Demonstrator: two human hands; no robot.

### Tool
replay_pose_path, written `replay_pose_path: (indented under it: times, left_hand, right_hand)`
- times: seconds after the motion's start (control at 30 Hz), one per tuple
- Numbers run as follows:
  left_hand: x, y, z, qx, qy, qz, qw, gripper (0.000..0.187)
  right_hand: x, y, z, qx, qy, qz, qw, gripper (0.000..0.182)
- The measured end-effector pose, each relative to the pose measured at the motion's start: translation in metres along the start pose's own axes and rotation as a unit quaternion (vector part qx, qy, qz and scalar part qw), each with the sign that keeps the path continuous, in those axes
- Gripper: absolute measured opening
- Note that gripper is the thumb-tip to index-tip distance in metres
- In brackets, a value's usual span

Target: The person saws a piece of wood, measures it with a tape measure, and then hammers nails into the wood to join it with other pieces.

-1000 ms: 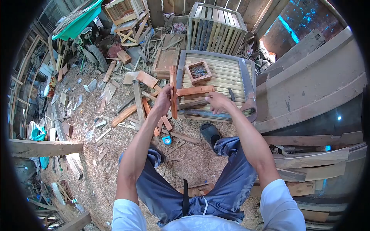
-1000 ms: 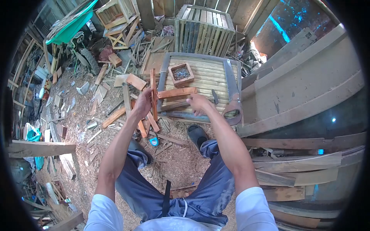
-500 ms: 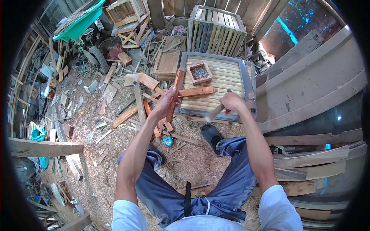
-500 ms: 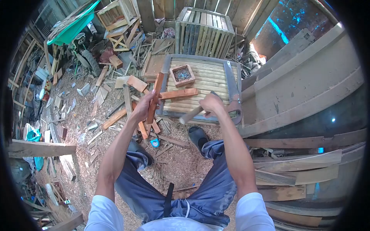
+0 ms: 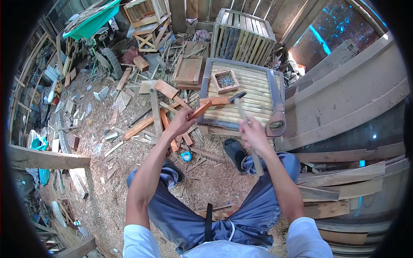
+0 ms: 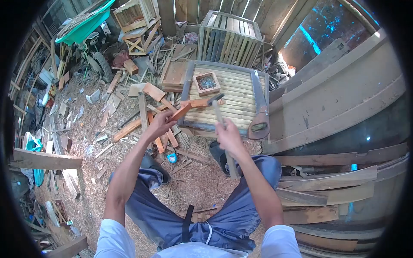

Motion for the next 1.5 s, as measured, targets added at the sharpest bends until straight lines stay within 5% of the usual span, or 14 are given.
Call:
replay_pose_path:
  times: [0.1, 0.2, 0.33, 0.43, 0.97, 1.5]
  left_hand:
    - [0.001, -0.011, -0.003, -0.004, 0.032, -0.009, 0.999, 0.03]
    - [0.005, -0.022, 0.0, 0.03, 0.061, -0.02, 0.998, 0.031]
    - [0.004, -0.027, 0.011, -0.017, 0.06, -0.055, 0.997, 0.026]
    - [0.005, -0.029, 0.009, 0.017, 0.071, -0.015, 0.997, 0.025]
    - [-0.01, -0.028, 0.013, -0.034, 0.044, -0.001, 0.998, 0.024]
    - [-0.015, -0.025, 0.022, -0.023, 0.063, -0.009, 0.998, 0.025]
  right_hand:
    - [-0.028, -0.003, 0.023, 0.2, -0.26, -0.096, 0.94, 0.03]
    - [-0.045, 0.0, 0.027, 0.096, -0.305, -0.033, 0.947, 0.031]
    - [-0.058, 0.009, 0.021, 0.157, -0.325, -0.027, 0.932, 0.031]
    - [-0.063, 0.002, 0.032, 0.103, -0.309, -0.01, 0.945, 0.03]
    - [-0.068, 0.019, -0.012, 0.114, -0.397, 0.008, 0.911, 0.025]
    - [-0.076, 0.001, 0.019, 0.136, -0.368, -0.006, 0.92, 0.026]
Point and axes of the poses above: each hand's wrist, its own y-axis towards the middle knuckle, its own x-axis out of the back of the hand, z = x × y, the point moved 7 cm from there along y, towards the middle knuckle, and after that the axes turned 13 degrees about z, right-handed, at the moved point
